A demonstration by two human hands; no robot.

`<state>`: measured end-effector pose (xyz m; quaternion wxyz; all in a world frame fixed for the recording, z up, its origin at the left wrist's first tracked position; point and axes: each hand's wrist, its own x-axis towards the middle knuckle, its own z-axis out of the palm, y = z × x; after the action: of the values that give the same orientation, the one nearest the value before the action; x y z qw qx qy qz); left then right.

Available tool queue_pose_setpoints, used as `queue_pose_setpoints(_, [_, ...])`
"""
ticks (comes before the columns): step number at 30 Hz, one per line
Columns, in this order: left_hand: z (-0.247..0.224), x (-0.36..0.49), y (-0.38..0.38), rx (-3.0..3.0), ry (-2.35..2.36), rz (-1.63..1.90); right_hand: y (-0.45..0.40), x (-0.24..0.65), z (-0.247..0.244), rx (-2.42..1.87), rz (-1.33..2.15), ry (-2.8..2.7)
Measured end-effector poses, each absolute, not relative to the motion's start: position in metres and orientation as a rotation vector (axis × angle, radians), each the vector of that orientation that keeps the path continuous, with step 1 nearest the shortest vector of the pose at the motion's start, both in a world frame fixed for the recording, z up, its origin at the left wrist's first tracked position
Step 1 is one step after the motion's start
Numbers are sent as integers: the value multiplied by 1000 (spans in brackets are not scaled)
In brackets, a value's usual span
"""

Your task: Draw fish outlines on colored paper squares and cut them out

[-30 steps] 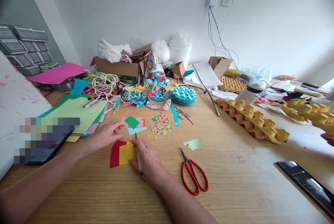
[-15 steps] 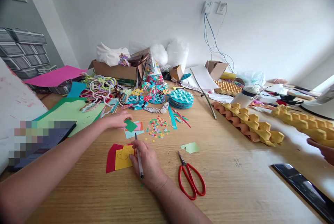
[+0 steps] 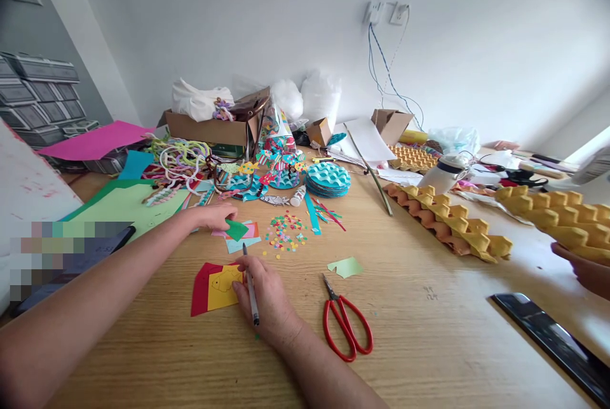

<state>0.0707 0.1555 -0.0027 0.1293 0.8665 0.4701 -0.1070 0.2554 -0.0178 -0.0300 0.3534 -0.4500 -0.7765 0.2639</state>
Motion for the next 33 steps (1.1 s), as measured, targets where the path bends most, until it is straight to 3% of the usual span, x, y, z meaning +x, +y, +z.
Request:
queue_pose_setpoints(9, [1, 63, 146, 2463, 1325, -61, -18, 256, -29, -1161, 677, -2023])
queue_pose_setpoints(16, [22, 52, 132, 2187, 1345, 420, -15, 256, -31, -1144, 653, -1948])
queue_pose_setpoints(21, [50, 46, 87, 1882, 1239, 720, -15, 264, -23, -1135, 731, -1604])
queue_pose_setpoints(26, [38, 55, 35, 1717, 1160, 644, -17, 266, -20, -1060, 952, -1366])
queue_pose_setpoints(33, [0, 58, 7, 1693, 1184, 513, -17, 252, -29, -1042, 1055, -1566])
